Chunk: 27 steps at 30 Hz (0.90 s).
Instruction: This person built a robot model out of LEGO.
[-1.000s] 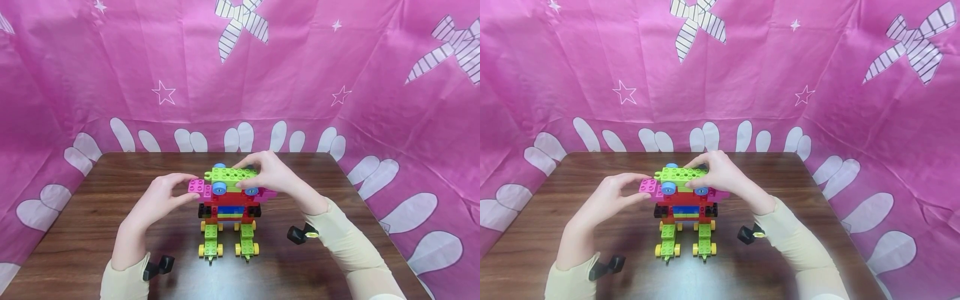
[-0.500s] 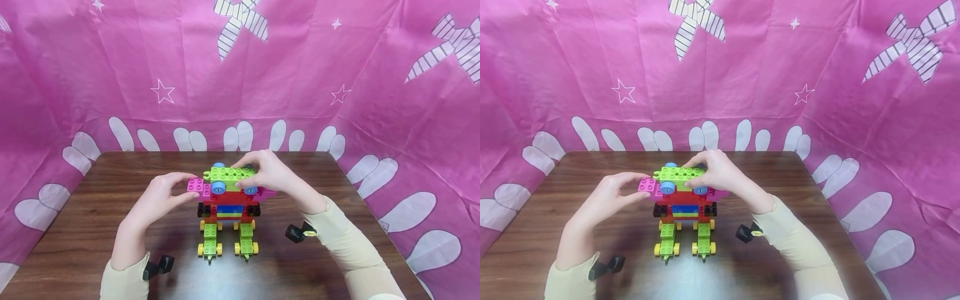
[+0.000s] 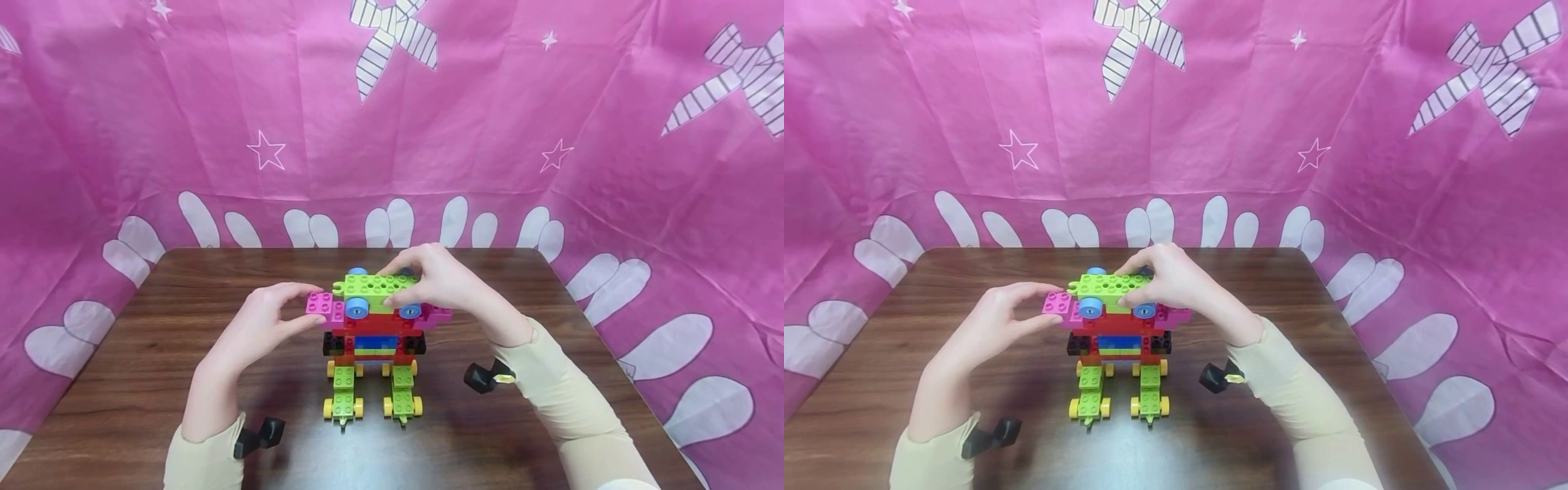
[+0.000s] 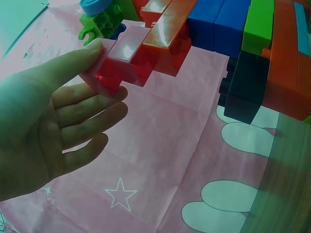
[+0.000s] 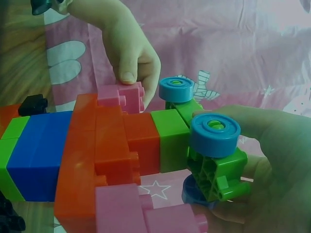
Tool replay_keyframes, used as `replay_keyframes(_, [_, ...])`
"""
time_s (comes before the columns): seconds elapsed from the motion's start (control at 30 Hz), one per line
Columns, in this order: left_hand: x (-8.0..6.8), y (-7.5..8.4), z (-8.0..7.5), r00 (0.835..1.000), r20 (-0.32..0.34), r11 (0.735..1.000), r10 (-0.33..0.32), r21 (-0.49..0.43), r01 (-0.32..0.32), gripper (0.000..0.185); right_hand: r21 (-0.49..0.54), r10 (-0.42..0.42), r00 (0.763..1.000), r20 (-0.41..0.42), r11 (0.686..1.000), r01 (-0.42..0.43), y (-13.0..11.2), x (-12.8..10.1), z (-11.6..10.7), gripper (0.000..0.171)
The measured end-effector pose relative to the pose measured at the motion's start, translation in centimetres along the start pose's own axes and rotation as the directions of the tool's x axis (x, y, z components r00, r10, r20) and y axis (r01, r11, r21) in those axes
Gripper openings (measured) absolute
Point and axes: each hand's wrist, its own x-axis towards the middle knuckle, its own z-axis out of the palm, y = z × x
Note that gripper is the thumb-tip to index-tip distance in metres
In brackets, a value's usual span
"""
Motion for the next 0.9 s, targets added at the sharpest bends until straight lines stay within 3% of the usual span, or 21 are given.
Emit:
replay_keyframes(0.27, [0.08, -0.06, 0.1, 1.0, -0.004, 1.0, 0.007, -0.008, -0.007, 0.045, 0.023, 0.01, 1.0, -0.015, 1.0, -0.01, 0.17, -0.23, 0.22, 0.037])
replay_keyframes(0.9, [-0.07, -0.03, 0.06, 1.0, 0.004, 1.0, -0.019, -0.023, 0.019, 0.046, -0.031, -0.035, 0.998, -0.048, 0.999, 0.034, 0.04, -0.48, 0.52, 0.037])
